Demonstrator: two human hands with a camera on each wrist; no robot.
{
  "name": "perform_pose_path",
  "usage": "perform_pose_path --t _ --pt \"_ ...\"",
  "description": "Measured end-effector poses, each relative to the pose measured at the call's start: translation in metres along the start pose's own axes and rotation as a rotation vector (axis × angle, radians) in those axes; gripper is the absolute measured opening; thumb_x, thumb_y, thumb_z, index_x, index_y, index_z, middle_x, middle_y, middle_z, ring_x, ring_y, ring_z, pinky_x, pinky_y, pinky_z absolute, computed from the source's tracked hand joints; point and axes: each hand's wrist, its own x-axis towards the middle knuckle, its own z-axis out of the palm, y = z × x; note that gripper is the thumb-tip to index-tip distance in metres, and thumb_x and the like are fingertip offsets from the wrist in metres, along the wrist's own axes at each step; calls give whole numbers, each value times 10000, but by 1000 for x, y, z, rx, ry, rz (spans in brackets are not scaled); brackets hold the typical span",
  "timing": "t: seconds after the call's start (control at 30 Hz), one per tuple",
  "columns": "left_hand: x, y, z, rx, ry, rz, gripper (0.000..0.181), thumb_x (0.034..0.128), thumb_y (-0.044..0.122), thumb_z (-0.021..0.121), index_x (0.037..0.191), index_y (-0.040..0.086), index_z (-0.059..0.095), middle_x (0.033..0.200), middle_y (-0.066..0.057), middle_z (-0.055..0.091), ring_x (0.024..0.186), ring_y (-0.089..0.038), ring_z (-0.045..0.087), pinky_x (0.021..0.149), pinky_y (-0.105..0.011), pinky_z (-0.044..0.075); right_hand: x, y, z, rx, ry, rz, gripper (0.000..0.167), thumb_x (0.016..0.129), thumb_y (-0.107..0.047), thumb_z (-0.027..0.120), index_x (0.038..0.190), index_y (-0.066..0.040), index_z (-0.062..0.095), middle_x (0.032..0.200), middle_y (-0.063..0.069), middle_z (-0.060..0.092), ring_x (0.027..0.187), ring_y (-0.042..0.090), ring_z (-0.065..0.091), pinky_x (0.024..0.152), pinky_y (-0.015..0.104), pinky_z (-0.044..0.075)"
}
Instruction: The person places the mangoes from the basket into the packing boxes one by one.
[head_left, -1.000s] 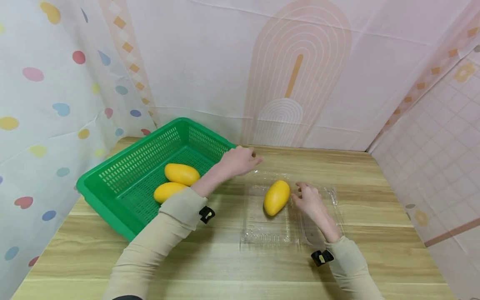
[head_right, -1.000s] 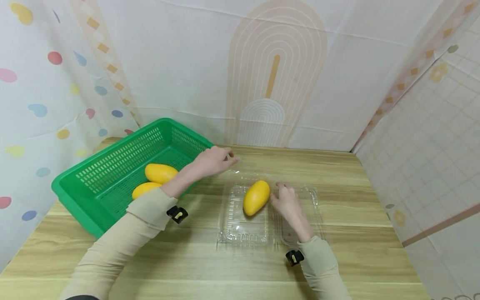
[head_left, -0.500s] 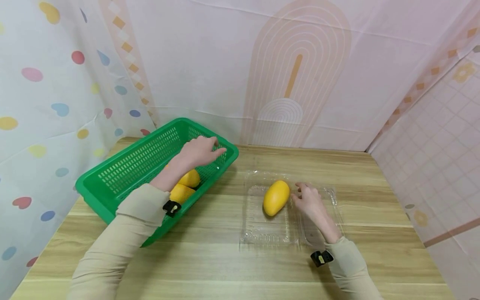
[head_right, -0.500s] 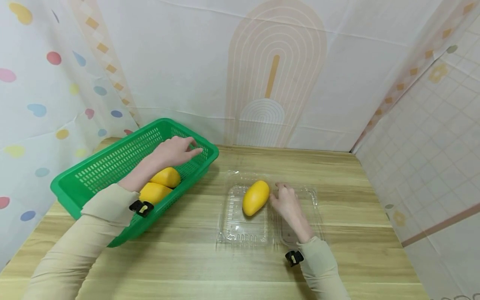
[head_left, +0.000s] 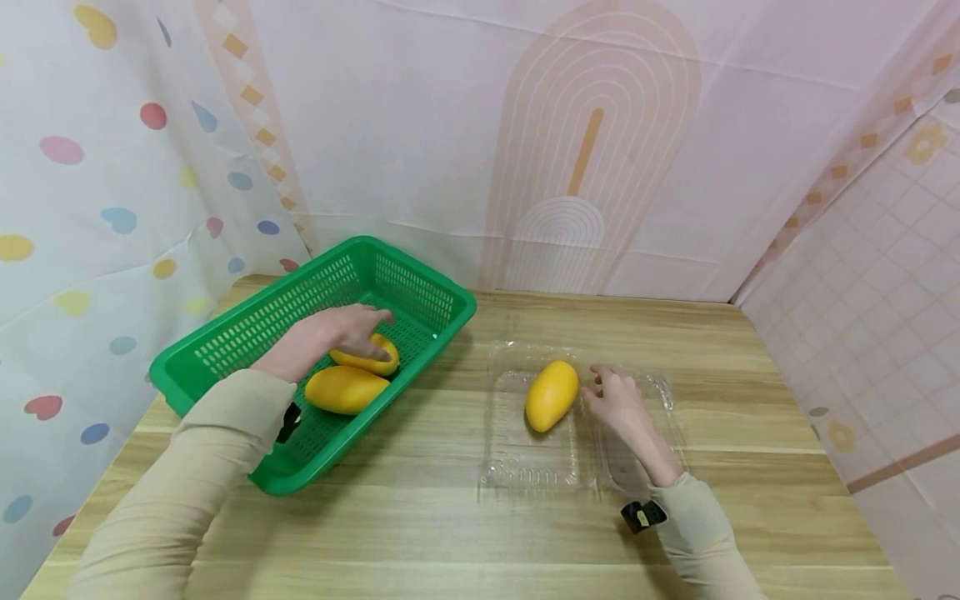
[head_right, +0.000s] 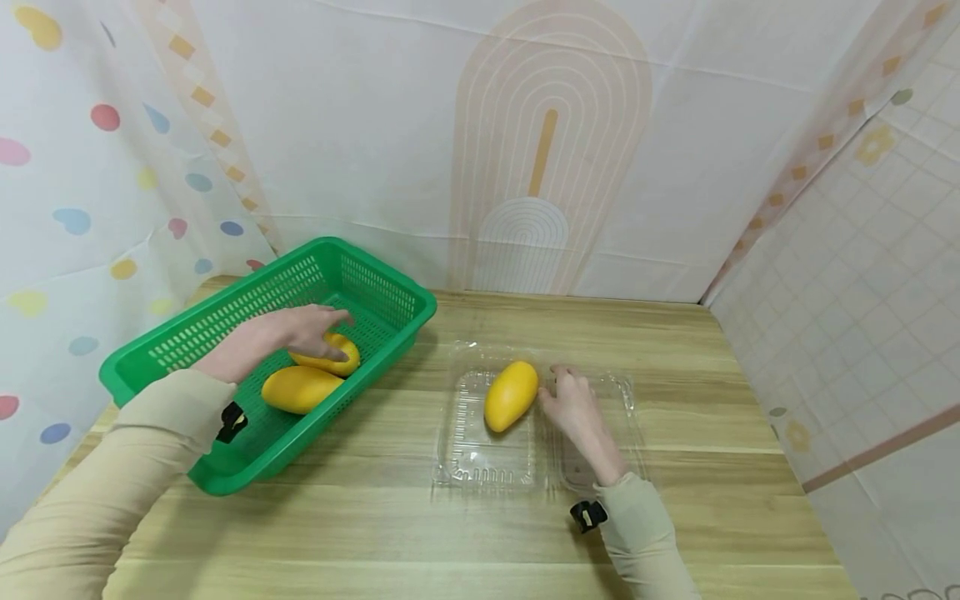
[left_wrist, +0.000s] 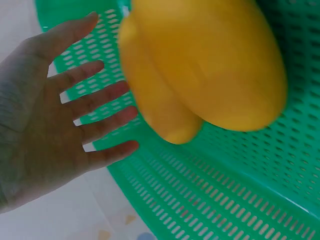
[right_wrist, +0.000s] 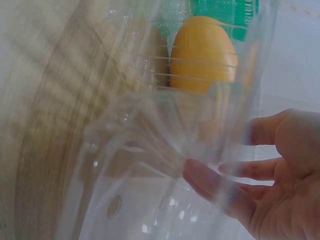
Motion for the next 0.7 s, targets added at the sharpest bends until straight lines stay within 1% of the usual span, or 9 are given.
perform_pose_path --t 0.13,0.23,0.47,0.6,0.7 --pt "1 -6 6 2 -58 -30 707 871 383 641 1442 79 357 1505 -287 271 1354 -483 303 1029 -647 323 0 -1 -1 5 -5 8 468 899 -120 594 1295 106 488 1184 325 568 976 391 657 723 372 575" --pt "3 -8 9 -1 -74 -34 716 860 378 653 1444 89 355 1510 -292 250 1348 -502 295 1014 -657 327 1 -1 -1 4 -4 7 466 901 -122 592 1296 102 489 1186 322 571 980 388 658 721 370 576" --pt "8 -15 20 -9 -81 -18 672 859 363 648 1421 113 378 1477 -279 315 1312 -486 359 985 -629 370 1 -2 -2 3 5 -5 467 892 -116 600 1290 104 494 1172 324 578 972 389 664 733 382 576" --pt "12 -22 29 -35 -85 -25 729 863 347 644 1463 99 312 1501 -295 269 1351 -492 298 1010 -631 346 0 -2 -2 12 -1 -5 473 893 -121 602 1294 102 489 1175 326 576 978 394 661 741 389 576" --pt "15 -26 34 -38 -69 -23 760 861 332 647 1481 95 278 1514 -302 234 1365 -504 263 1016 -647 330 0 -2 -2 19 -6 -6 477 893 -124 604 1296 102 486 1177 325 575 984 395 659 746 390 576"
